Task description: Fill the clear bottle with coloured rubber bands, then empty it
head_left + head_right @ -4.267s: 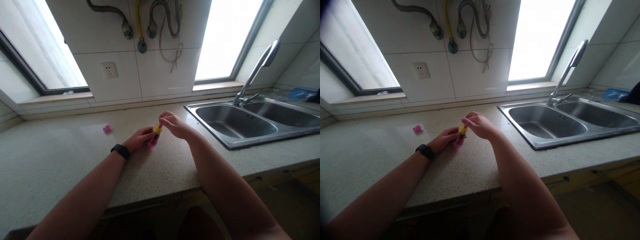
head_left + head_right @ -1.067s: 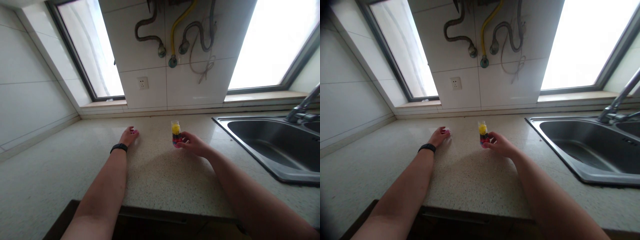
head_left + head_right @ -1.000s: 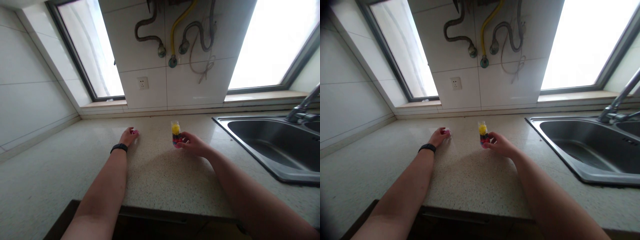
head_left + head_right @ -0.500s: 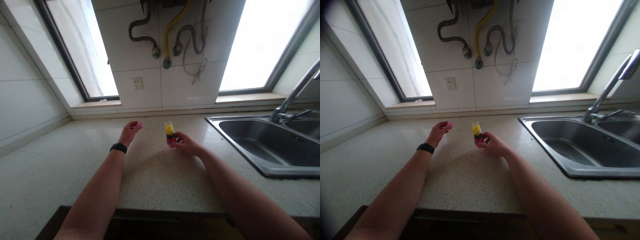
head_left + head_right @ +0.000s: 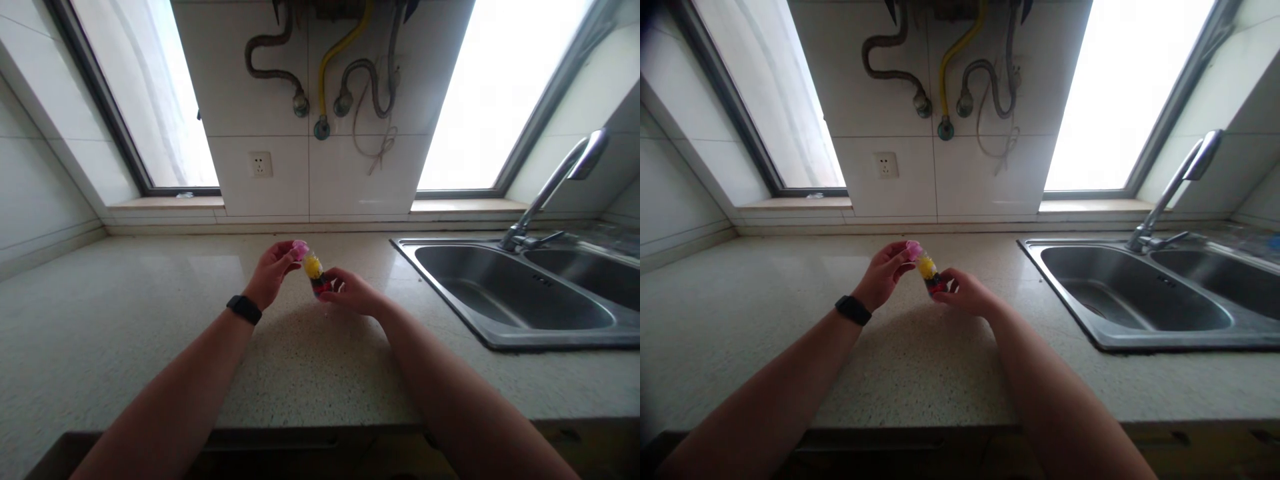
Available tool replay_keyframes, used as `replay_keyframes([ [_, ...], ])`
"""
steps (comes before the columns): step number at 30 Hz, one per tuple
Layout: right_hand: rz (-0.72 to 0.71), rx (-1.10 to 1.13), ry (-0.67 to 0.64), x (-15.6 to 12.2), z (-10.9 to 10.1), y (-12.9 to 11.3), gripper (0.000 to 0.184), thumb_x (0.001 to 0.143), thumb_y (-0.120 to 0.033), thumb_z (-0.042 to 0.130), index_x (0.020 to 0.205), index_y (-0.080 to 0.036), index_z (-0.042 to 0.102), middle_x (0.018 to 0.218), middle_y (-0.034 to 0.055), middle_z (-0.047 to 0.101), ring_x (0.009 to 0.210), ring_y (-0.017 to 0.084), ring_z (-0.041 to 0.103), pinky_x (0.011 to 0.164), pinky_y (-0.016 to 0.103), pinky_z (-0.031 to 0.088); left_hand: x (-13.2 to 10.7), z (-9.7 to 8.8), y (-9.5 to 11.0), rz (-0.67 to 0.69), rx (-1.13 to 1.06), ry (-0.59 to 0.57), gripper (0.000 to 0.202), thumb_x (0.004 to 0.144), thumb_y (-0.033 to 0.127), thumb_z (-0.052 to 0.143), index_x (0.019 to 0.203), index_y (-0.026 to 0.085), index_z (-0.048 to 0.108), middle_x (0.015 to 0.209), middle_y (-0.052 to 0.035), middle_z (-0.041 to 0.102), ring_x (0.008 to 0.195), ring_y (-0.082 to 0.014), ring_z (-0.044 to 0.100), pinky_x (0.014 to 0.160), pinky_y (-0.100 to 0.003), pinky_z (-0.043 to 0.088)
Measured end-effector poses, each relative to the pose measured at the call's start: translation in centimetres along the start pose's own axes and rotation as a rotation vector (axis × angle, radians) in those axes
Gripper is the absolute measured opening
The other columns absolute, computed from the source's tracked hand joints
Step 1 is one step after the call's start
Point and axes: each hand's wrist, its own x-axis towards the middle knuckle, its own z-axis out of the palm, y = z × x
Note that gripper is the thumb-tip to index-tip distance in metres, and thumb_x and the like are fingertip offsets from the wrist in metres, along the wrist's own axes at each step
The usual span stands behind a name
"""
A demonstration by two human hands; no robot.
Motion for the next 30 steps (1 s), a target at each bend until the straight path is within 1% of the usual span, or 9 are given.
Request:
replay_keyframes([
  [5,-0.001,0.000,-0.011,-0.1,-0.1,-0.1,0.043,0.072,-0.039,0.077,0.108,-0.020,0.063,0.092,0.0029,0.068,0.071,0.014,0.057,0.066,0.028,0.045,-0.1,0.2,-0.2,0.003,0.026,-0.015,0.034,0.081,0.034,0.073,0.109,0.017,0.066,0.117,-0.0091,0.068,0.101,-0.0168,0.063,0.081,-0.027,0.050],
  [9,-0.015,0.006,-0.009,-0.1,-0.3,-0.1,0.043,0.073,-0.040,0.076,0.109,-0.020,0.063,0.093,0.0029,0.067,0.072,0.014,0.056,0.067,0.028,0.045,0.1,-0.3,0.0,0.062,0.079,-0.064,0.035,0.081,0.033,0.073,0.112,0.018,0.067,0.118,-0.0099,0.068,0.101,-0.0173,0.063,0.082,-0.029,0.049],
  [14,-0.021,0.021,-0.010,-0.2,-0.3,-0.5,0.042,0.073,-0.039,0.076,0.108,-0.020,0.064,0.090,0.0024,0.067,0.070,0.013,0.056,0.065,0.027,0.044,0.1,-0.4,0.4,0.106,0.185,-0.098,0.036,0.081,0.032,0.074,0.111,0.014,0.068,0.112,-0.0125,0.070,0.095,-0.0182,0.065,0.081,-0.030,0.049],
  [17,-0.014,0.038,-0.002,-0.2,-0.3,-0.6,0.041,0.073,-0.038,0.076,0.108,-0.019,0.065,0.090,0.0029,0.068,0.071,0.014,0.057,0.065,0.027,0.044,0.2,-0.4,0.2,0.126,0.164,-0.119,0.041,0.082,0.031,0.073,0.118,0.016,0.064,0.118,-0.0128,0.068,0.100,-0.0196,0.064,0.084,-0.033,0.050],
  [20,-0.007,0.073,0.004,-0.1,-0.3,-0.7,0.043,0.075,-0.041,0.075,0.111,-0.019,0.065,0.092,0.0044,0.069,0.073,0.014,0.058,0.065,0.028,0.044,0.3,-0.3,-0.2,0.140,0.121,-0.157,0.054,0.081,0.029,0.074,0.131,0.022,0.055,0.130,-0.0127,0.062,0.110,-0.0216,0.062,0.093,-0.038,0.049],
  [22,-0.017,0.102,0.007,0.0,-0.4,-0.7,0.044,0.077,-0.042,0.075,0.112,-0.018,0.065,0.095,0.0051,0.069,0.074,0.015,0.059,0.066,0.028,0.044,0.3,-0.2,-0.4,0.125,0.126,-0.206,0.058,0.083,0.028,0.073,0.136,0.022,0.051,0.134,-0.0136,0.059,0.116,-0.0228,0.059,0.099,-0.041,0.046],
  [24,-0.024,0.125,0.016,0.0,-0.4,-0.8,0.044,0.077,-0.043,0.074,0.113,-0.019,0.064,0.096,0.0055,0.069,0.075,0.015,0.059,0.067,0.029,0.045,0.1,0.0,-0.8,0.085,0.155,-0.262,0.055,0.084,0.029,0.071,0.135,0.020,0.052,0.133,-0.0146,0.060,0.117,-0.0238,0.059,0.101,-0.042,0.045],
  [27,-0.034,0.144,0.039,0.1,-0.2,-0.7,0.044,0.077,-0.043,0.075,0.112,-0.019,0.064,0.097,0.0056,0.069,0.076,0.015,0.060,0.067,0.029,0.046,-0.2,0.6,-1.5,-0.015,0.194,-0.341,0.044,0.084,0.032,0.071,0.123,0.015,0.060,0.120,-0.0142,0.066,0.111,-0.0244,0.061,0.100,-0.043,0.045],
  [30,-0.044,0.144,0.091,0.2,0.1,-0.3,0.047,0.070,-0.042,0.081,0.106,-0.018,0.063,0.095,0.0050,0.068,0.074,0.015,0.059,0.067,0.030,0.046,-0.7,1.0,-2.2,-0.122,0.162,-0.389,0.037,0.084,0.034,0.071,0.114,0.014,0.065,0.109,-0.0121,0.070,0.102,-0.0227,0.064,0.097,-0.042,0.046],
])
